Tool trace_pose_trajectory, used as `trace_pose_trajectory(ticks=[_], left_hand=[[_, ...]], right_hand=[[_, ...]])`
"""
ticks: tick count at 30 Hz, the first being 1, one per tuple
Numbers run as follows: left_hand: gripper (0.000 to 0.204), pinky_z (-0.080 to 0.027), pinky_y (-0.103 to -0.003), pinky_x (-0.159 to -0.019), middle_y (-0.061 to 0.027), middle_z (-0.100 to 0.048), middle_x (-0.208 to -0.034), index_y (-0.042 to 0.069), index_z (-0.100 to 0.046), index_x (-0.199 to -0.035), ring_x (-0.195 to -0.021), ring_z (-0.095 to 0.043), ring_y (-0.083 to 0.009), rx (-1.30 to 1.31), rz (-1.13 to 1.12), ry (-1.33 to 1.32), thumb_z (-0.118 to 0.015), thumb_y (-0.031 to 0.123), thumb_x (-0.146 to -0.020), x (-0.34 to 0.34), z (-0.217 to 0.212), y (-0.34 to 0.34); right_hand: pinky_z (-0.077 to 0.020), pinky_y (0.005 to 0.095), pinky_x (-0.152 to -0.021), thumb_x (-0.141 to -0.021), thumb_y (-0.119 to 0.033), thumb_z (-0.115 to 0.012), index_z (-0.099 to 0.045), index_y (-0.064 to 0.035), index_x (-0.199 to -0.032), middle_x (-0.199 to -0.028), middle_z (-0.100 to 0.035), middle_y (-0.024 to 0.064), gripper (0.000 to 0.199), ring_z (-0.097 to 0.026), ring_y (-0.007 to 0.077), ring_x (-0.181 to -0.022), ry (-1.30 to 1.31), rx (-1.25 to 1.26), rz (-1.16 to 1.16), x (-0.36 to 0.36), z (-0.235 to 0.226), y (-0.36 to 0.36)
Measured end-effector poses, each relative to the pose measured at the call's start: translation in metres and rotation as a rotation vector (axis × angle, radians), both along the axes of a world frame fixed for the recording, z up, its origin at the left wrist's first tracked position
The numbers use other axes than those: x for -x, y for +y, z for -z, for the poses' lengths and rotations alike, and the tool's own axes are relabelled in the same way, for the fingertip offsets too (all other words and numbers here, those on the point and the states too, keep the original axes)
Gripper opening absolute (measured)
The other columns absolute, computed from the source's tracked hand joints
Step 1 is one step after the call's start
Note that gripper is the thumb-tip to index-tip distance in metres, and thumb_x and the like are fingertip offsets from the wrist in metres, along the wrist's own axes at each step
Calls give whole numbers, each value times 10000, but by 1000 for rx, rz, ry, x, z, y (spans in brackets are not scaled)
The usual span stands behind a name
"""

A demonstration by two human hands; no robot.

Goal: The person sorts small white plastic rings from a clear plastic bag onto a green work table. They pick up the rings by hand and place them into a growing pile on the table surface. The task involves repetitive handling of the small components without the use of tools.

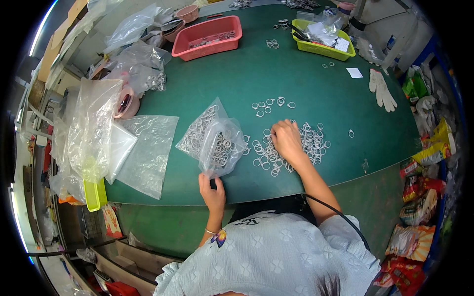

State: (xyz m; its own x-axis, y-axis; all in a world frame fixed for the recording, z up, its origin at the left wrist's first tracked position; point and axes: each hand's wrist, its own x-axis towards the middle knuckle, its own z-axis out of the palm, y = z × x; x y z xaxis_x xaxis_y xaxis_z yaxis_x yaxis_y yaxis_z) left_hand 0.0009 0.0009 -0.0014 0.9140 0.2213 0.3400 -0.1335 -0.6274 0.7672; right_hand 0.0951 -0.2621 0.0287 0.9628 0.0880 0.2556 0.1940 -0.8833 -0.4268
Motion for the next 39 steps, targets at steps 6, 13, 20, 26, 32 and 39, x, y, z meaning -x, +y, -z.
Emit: trace_pose_trajectory(ticks=[6, 13, 20, 26, 32, 39], left_hand=[[229, -445, -423, -866, -178, -575, -1043, -40, -601, -1043, -973, -552, -370, 16, 1, 7, -610, -22, -815, 1, -3, -1], [227, -447, -423, -852, -173, -576, -1038, -36, -603, -1034, -961, -555, -369, 16, -11, -9, -614, -24, -808, 0, -4, -2], [229, -446, -426, -850, -173, -577, -1035, -30, -604, -1037, -961, -552, -370, 8, -11, -14, -615, -22, -807, 0, -4, -2], [230, -447, -427, -853, -173, -578, -1034, -29, -604, -1038, -962, -552, -374, -6, -7, -14, -613, -21, -808, -2, -3, -3], [232, -448, -421, -861, -177, -578, -1041, -32, -607, -1035, -970, -555, -375, -1, -10, -6, -619, -24, -804, 1, -1, 0], [232, -448, -420, -856, -177, -576, -1036, -32, -604, -1033, -969, -554, -374, 25, -6, -31, -621, -24, -802, -1, -3, -3]], right_hand=[[-384, 397, -819, -752, -44, -707, -654, -34, -842, -830, -619, 103, 104, -546, 289, -900, -30, 28, -4, 5, -9, 2], [-471, 342, -673, -782, 13, -690, -649, 10, -881, -809, -624, 97, 107, -583, 219, -723, 96, -506, 168, 0, -14, 0], [-495, 272, -710, -785, 79, -670, -651, 6, -939, -865, -630, 92, 171, -603, 171, -776, -386, -992, 127, 10, -39, 33], [-500, 385, -837, -771, 41, -669, -642, -2, -971, -971, -614, 128, 206, -604, 317, -959, -199, -438, -383, 15, -28, 94], [-477, 378, -843, -804, 2, -679, -665, -30, -1047, -1081, -604, 121, 246, -561, 304, -1040, -85, -600, -185, 13, -18, 67], [-400, 403, -901, -775, -69, -741, -664, -3, -998, -1084, -612, 97, 245, -542, 300, -1040, -83, -77, -69, 14, -1, 7]])
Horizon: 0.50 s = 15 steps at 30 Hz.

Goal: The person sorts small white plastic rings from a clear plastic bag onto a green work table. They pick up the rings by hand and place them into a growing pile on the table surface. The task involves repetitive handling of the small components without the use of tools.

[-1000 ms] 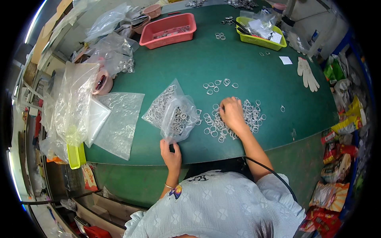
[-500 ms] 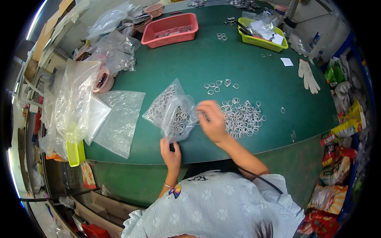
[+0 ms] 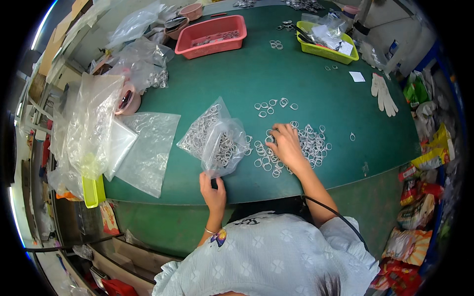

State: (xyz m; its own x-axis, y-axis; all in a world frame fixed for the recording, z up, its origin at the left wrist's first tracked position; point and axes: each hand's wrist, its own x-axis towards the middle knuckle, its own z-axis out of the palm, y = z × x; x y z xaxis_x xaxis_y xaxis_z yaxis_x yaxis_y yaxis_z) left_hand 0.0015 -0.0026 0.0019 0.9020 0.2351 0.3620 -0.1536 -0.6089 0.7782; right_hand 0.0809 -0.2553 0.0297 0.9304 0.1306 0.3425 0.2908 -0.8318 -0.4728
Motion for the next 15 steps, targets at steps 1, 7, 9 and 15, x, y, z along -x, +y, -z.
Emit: trace_pose_trajectory(ticks=[1, 7, 9, 15], left_hand=[[231, -447, -421, -855, -176, -576, -1035, -31, -603, -1032, -968, -554, -374, 0, 1, -1, -621, -25, -801, 0, 0, 0], [230, -446, -426, -852, -175, -574, -1032, -26, -600, -1027, -961, -551, -374, -13, 9, 4, -618, -25, -798, -1, -1, 1], [233, -447, -425, -856, -177, -573, -1034, -26, -601, -1029, -964, -552, -373, -14, 6, 3, -618, -25, -797, 0, -3, 1], [235, -447, -424, -870, -181, -569, -1044, -32, -603, -1031, -976, -553, -374, 4, 0, 27, -616, -22, -796, 0, 2, 2]], right_hand=[[-381, 401, -886, -760, -80, -753, -650, -9, -960, -1068, -616, 85, 236, -543, 289, -1038, 58, 3, -1, 3, 1, -1], [-440, 385, -785, -777, -81, -742, -628, -18, -852, -833, -639, 96, 150, -600, 274, -826, -29, -262, 124, -1, -1, -14], [-467, 331, -633, -838, -63, -681, -637, 0, -889, -766, -654, 102, 92, -607, 226, -668, -56, -539, 166, -3, 1, -19], [-462, 329, -698, -834, -55, -675, -674, -10, -1015, -747, -609, 63, 186, -552, 185, -698, 175, -374, 63, -1, -9, -22]])
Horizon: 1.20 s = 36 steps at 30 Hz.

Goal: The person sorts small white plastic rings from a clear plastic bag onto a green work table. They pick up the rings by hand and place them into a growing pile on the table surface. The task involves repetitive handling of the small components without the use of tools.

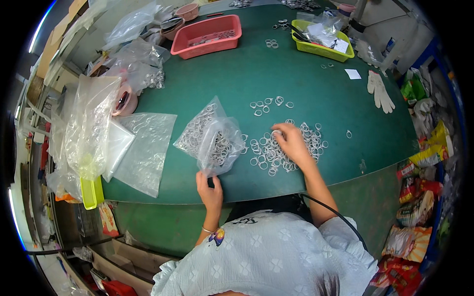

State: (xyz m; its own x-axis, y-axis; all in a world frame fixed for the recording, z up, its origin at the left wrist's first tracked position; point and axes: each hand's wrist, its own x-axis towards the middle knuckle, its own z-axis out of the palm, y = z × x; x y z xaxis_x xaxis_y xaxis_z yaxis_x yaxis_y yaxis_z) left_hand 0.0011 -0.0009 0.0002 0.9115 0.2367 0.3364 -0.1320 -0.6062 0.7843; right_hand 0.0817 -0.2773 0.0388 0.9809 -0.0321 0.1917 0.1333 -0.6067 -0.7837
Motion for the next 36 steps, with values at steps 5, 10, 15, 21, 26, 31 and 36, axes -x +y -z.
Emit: trace_pose_trajectory(ticks=[5, 10, 15, 21, 26, 31, 36], left_hand=[[230, -447, -428, -862, -179, -569, -1037, -32, -605, -1030, -974, -551, -376, -29, 3, 0, -615, -18, -800, -1, 1, 1], [223, -447, -428, -854, -180, -568, -1029, -31, -606, -1026, -968, -552, -377, -25, 4, -8, -618, -16, -804, 0, 1, 1], [216, -447, -425, -851, -176, -568, -1027, -30, -603, -1022, -966, -553, -373, -24, 4, -22, -618, -18, -807, 0, 0, 1], [230, -446, -422, -850, -165, -572, -1027, -27, -604, -1036, -961, -554, -364, -12, 5, -9, -619, -18, -807, -1, 0, 1], [232, -445, -423, -855, -164, -573, -1029, -27, -604, -1034, -966, -554, -365, -2, 3, -9, -622, -16, -803, -1, -1, 0], [229, -445, -426, -858, -169, -572, -1028, -28, -604, -1032, -968, -553, -367, -6, 1, -18, -619, -14, -803, 0, -1, 0], [216, -444, -429, -857, -177, -570, -1023, -32, -600, -1023, -969, -549, -373, -47, 7, -17, -613, -13, -808, 0, -1, 1]], right_hand=[[-422, 423, -843, -774, -59, -720, -682, -26, -1005, -898, -575, 122, 236, -549, 304, -874, -95, 424, -75, -4, 5, 24], [-400, 404, -853, -769, -44, -716, -651, -40, -996, -1001, -557, 90, 236, -516, 285, -965, -65, 428, -136, -5, 3, 19], [-363, 389, -880, -784, -34, -692, -643, -47, -993, -1036, -559, 78, 215, -503, 272, -1003, -38, 459, -140, -1, -5, 24], [-357, 389, -871, -775, 1, -678, -644, -46, -971, -1052, -561, 77, 205, -499, 258, -1009, -76, 469, -153, -2, 5, 27], [-366, 394, -876, -774, 12, -676, -641, -25, -934, -936, -594, 95, 169, -530, 282, -939, -14, 369, -117, 1, 4, 21], [-459, 378, -771, -776, 58, -653, -644, -11, -901, -858, -630, 119, 142, -596, 275, -828, -275, 54, 12, 3, -10, 25], [-531, 327, -755, -794, 72, -639, -660, 5, -983, -977, -657, 127, 201, -648, 248, -875, -683, -266, 30, 13, -34, 78]])
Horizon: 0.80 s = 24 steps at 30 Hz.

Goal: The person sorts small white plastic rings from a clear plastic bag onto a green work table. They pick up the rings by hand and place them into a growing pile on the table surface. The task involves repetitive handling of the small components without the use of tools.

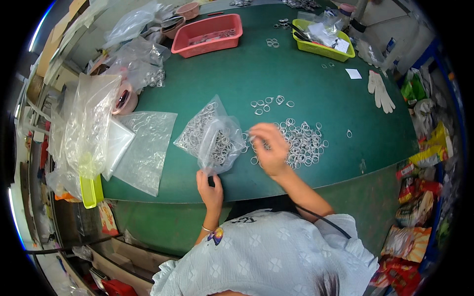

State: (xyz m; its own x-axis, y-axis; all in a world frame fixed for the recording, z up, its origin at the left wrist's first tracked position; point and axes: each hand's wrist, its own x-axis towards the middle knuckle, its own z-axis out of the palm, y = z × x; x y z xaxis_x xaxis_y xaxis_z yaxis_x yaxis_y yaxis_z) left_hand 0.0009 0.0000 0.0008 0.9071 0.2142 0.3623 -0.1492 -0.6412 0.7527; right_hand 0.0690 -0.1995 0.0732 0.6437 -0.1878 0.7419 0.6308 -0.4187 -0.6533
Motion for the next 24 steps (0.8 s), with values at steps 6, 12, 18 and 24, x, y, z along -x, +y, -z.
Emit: trace_pose_trajectory(ticks=[6, 12, 18, 24], left_hand=[[213, -445, -432, -859, -184, -570, -1020, -35, -603, -1023, -961, -552, -381, 8, -8, 0, -608, -15, -811, -2, 2, 0], [222, -445, -430, -863, -184, -574, -1038, -32, -609, -1035, -970, -558, -380, 11, -16, -11, -614, -16, -814, 1, 2, 1], [223, -445, -425, -864, -183, -576, -1040, -30, -610, -1036, -974, -558, -377, 37, 0, 5, -616, -23, -813, 1, 5, 0], [227, -445, -425, -862, -188, -576, -1040, -33, -606, -1035, -974, -557, -377, 10, 2, 13, -617, -30, -808, -1, 0, 0]], right_hand=[[-528, 391, -824, -808, -18, -681, -661, -32, -1039, -1065, -633, 123, 231, -630, 325, -973, 359, 206, -298, -2, 20, 35], [-442, 422, -819, -781, -95, -735, -669, -29, -962, -983, -645, 110, 203, -575, 320, -943, 378, 464, 179, -6, 24, -44], [-401, 398, -789, -745, -121, -789, -665, -27, -875, -919, -617, 85, 203, -548, 273, -867, 539, 606, 379, -2, 38, -75], [-473, 318, -610, -793, -58, -728, -671, 7, -877, -772, -665, 114, 122, -604, 210, -661, 705, 97, 164, -6, 34, -97]])
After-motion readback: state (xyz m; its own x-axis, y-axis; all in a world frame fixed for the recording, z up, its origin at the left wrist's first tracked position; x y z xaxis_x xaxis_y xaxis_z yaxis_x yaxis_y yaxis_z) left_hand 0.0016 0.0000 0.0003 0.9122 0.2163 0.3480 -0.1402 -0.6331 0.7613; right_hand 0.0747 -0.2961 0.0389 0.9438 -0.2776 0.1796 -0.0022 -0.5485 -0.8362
